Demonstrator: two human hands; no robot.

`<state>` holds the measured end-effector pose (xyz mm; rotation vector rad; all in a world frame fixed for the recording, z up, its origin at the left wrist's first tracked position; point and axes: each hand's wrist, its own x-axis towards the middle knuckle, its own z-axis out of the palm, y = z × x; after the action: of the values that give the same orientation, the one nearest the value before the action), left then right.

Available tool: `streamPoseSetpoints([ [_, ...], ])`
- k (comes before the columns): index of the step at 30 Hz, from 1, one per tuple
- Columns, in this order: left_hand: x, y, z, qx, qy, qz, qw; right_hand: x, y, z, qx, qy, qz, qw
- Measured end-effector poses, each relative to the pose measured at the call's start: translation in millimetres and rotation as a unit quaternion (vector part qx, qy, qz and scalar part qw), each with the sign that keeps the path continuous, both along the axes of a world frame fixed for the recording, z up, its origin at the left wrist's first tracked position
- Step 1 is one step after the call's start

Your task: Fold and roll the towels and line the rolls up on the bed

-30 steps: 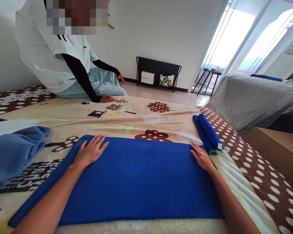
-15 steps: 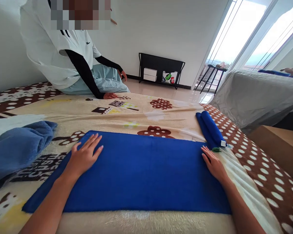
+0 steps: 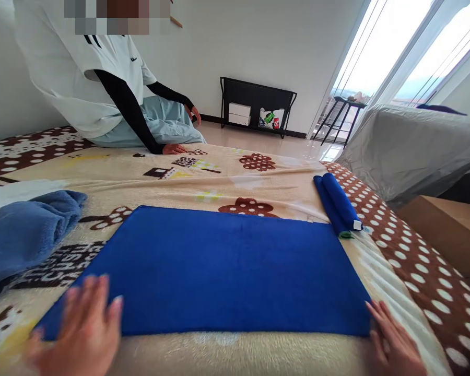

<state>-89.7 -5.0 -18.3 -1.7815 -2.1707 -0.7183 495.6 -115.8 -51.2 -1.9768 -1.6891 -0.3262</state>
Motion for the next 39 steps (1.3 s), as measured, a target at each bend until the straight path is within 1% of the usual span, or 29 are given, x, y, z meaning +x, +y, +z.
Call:
streamPoseSetpoints([
  [1, 33.5, 10.4, 16.0, -0.032, 0.001, -0.053, 0.998, -26.9, 10.8, 9.5, 0.015, 0.013, 0.022, 1.000],
  [2, 66.8, 24.1, 31.0, -0.045, -0.002, -0.121, 0.992, -57.7, 22.2, 19.2, 0.029, 0.023, 0.072, 0.997],
  [4, 125.7, 60.7, 55.2, -0.131, 0.000, -0.253, 0.959, -124.1, 42.4, 35.6, 0.044, 0.035, 0.197, 0.979],
  [5, 149.3, 82.2, 63.5, -0.172, 0.006, -0.299, 0.939, -155.8, 49.7, 40.7, 0.040, 0.026, 0.250, 0.967],
  [6, 168.3, 104.6, 68.9, -0.179, 0.010, -0.321, 0.930, -184.4, 54.7, 43.1, 0.034, 0.020, 0.278, 0.960],
  [8, 193.9, 147.6, 71.8, -0.180, 0.019, -0.332, 0.926, -227.9, 58.0, 40.1, 0.038, 0.018, 0.271, 0.962],
  [9, 201.5, 166.4, 69.9, -0.174, 0.023, -0.327, 0.928, -242.4, 57.0, 35.5, 0.050, 0.016, 0.251, 0.967],
  [11, 210.1, 196.1, 62.0, -0.163, 0.031, -0.313, 0.935, -259.3, 52.5, 23.6, 0.080, -0.002, 0.217, 0.973],
  [13, 214.0, 214.9, 51.7, -0.151, 0.037, -0.299, 0.941, -266.2, 48.2, 12.9, 0.107, -0.028, 0.210, 0.971],
  [15, 216.8, 225.8, 42.4, -0.142, 0.038, -0.291, 0.945, -269.7, 47.0, 7.2, 0.141, -0.035, 0.204, 0.968],
  [17, 219.8, 232.5, 35.7, -0.137, 0.034, -0.293, 0.946, -273.9, 49.4, 6.7, 0.172, -0.027, 0.187, 0.967],
  [19, 222.5, 237.8, 31.6, -0.140, 0.024, -0.300, 0.943, -278.8, 53.7, 9.3, 0.182, -0.024, 0.178, 0.967],
  [22, 224.8, 244.2, 28.9, -0.153, 0.001, -0.308, 0.939, -283.7, 59.1, 14.1, 0.189, -0.020, 0.178, 0.965],
  [24, 225.1, 247.5, 28.8, -0.162, -0.019, -0.311, 0.936, -282.8, 60.5, 17.0, 0.211, -0.015, 0.182, 0.960],
  [28, 223.9, 251.4, 35.1, -0.167, -0.074, -0.323, 0.929, -276.6, 61.0, 24.2, 0.257, -0.011, 0.226, 0.940],
  [31, 222.4, 252.7, 49.0, -0.162, -0.134, -0.330, 0.920, -277.3, 61.8, 37.0, 0.300, 0.001, 0.234, 0.925],
  [33, 220.5, 253.1, 64.7, -0.154, -0.186, -0.334, 0.911, -277.8, 61.1, 53.7, 0.332, 0.019, 0.232, 0.914],
  [34, 218.9, 253.2, 75.0, -0.147, -0.215, -0.337, 0.905, -275.7, 59.5, 65.2, 0.344, 0.035, 0.229, 0.910],
  [36, 214.0, 252.4, 100.9, -0.126, -0.281, -0.346, 0.886, -262.1, 53.0, 94.5, 0.358, 0.079, 0.216, 0.905],
  [37, 210.4, 251.2, 116.6, -0.110, -0.315, -0.351, 0.875, -249.6, 48.1, 111.3, 0.356, 0.101, 0.209, 0.905],
  [39, 200.5, 245.9, 153.0, -0.064, -0.384, -0.362, 0.847, -214.0, 37.2, 145.8, 0.337, 0.137, 0.187, 0.913],
])
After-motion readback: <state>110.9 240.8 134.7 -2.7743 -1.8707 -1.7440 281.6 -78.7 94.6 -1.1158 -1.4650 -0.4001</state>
